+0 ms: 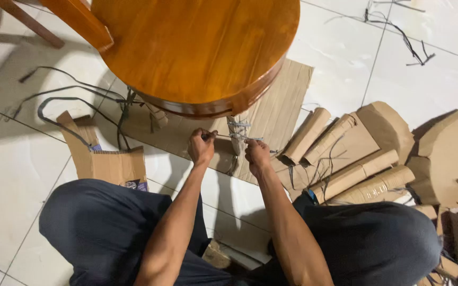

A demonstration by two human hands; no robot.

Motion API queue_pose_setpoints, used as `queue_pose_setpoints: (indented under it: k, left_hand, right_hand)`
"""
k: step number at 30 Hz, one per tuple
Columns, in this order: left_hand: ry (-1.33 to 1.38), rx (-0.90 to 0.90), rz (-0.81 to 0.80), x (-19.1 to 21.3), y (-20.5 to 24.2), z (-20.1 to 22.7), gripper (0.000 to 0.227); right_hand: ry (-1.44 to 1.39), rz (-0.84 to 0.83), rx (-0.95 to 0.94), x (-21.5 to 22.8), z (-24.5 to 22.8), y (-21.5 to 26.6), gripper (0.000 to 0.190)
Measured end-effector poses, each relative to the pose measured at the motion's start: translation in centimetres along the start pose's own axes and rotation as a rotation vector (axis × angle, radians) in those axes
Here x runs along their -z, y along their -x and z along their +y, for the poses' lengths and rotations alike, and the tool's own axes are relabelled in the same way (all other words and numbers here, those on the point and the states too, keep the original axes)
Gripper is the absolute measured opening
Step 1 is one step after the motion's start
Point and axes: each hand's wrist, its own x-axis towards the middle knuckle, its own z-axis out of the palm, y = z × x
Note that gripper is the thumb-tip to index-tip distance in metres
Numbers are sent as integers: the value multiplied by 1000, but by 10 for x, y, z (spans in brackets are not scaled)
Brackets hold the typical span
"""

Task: Wrapping a chair leg with cardboard and securing it with wire ties.

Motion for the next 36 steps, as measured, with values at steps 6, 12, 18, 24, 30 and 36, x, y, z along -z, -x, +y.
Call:
queue_pose_setpoints:
  k: [6, 12, 18, 24, 30, 36]
  left_hand:
    - [-348, -314, -27, 21, 22, 33, 23]
    - [-460, -475, -206, 9, 34, 49, 25]
    - [-348, -348, -315, 8, 39, 55, 26]
    - [-118, -304, -340, 18, 50, 62, 9]
    - [-197, -264, -307, 29, 51, 78, 9]
    - [-129, -234, -262, 18, 49, 65, 11]
  right_hand:
    - [76, -2, -30, 4, 2, 5, 21]
    - [100, -30, -62, 3, -4, 10, 13]
    - [103, -31, -76, 7, 5, 18, 12]
    - [99, -152, -153, 0, -14, 54, 8]
    - [14, -130, -174, 6, -16, 20, 14]
    - [-45, -90, -151, 13, -1, -3, 10]
